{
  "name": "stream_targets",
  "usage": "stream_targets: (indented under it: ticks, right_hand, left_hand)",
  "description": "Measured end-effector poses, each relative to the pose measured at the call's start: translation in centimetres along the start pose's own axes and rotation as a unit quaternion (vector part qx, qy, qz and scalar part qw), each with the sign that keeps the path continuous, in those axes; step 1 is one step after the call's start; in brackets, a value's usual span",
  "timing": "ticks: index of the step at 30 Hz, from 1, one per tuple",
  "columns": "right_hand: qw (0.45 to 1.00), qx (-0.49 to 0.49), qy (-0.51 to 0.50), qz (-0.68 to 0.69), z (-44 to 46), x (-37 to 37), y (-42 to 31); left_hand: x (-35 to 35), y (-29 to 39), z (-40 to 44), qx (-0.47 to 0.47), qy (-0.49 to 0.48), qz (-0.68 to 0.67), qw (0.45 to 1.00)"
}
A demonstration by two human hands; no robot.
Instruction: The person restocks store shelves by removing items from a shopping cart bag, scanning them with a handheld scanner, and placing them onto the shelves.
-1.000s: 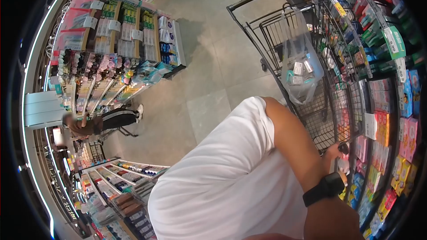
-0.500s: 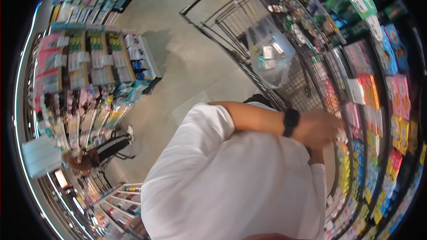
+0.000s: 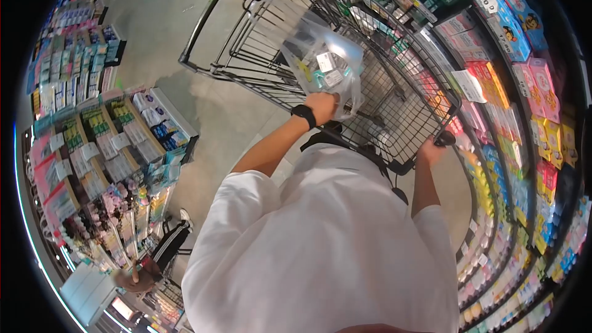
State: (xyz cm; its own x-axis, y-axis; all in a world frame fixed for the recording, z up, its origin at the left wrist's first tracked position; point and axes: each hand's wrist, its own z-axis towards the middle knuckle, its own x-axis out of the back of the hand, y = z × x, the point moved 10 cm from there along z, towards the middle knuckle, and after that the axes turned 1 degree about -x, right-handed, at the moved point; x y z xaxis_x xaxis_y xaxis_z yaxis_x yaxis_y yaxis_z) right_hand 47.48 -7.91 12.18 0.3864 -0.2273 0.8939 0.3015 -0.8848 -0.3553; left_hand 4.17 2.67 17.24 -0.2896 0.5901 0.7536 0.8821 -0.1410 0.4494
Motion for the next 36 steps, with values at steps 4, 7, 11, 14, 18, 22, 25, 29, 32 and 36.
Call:
stream_targets:
  ticks: [4, 7, 11, 14, 18, 22, 25, 29, 32, 36]
  right_hand:
    - [0.999, 0.000, 0.038, -0.006, 0.4, -0.5, 1.4]
    - [0.999, 0.017, 0.047, 0.002, 0.9, -0.8, 2.1]
    - [0.999, -0.001, 0.051, 0.003, 0.3, 0.0, 1.7]
    - [0.998, -0.021, 0.053, -0.015, 0.1, 0.3, 1.8]
    - [0.998, -0.010, 0.063, -0.021, -0.6, 0.9, 1.9]
    - [0.997, 0.013, 0.069, 0.010, -0.4, 1.0, 1.9]
    - [0.998, 0.019, 0.065, -0.010, -0.2, 1.0, 2.1]
    - [0.998, 0.016, 0.060, -0.013, 0.0, 1.2, 2.8]
    - [0.998, 0.022, 0.057, 0.001, -0.5, 1.6, 2.3]
    - [0.997, 0.043, 0.067, -0.021, -0.2, 1.6, 2.3]
  left_hand:
    - [-1.7, -5.4, 3.6, 0.038, -0.017, 0.006, 0.999]
    - [-4.3, -9.2, 6.6, 0.071, -0.072, 0.017, 0.995]
    - [-7.5, -13.2, 9.7, 0.128, -0.145, 0.000, 0.981]
    - [-10.5, -15.9, 12.1, 0.156, -0.137, -0.020, 0.978]
    - [-11.7, -18.5, 14.9, 0.193, -0.074, -0.066, 0.976]
    - [-15.3, -21.5, 17.4, 0.246, -0.150, -0.028, 0.957]
    - [-18.3, -23.5, 19.2, 0.248, -0.124, 0.018, 0.961]
    - [-27.2, -27.5, 22.1, 0.262, -0.204, -0.029, 0.943]
    - [-24.1, -24.1, 21.9, 0.217, -0.201, 0.007, 0.955]
    - [-17.0, -21.4, 21.9, 0.216, -0.042, -0.036, 0.975]
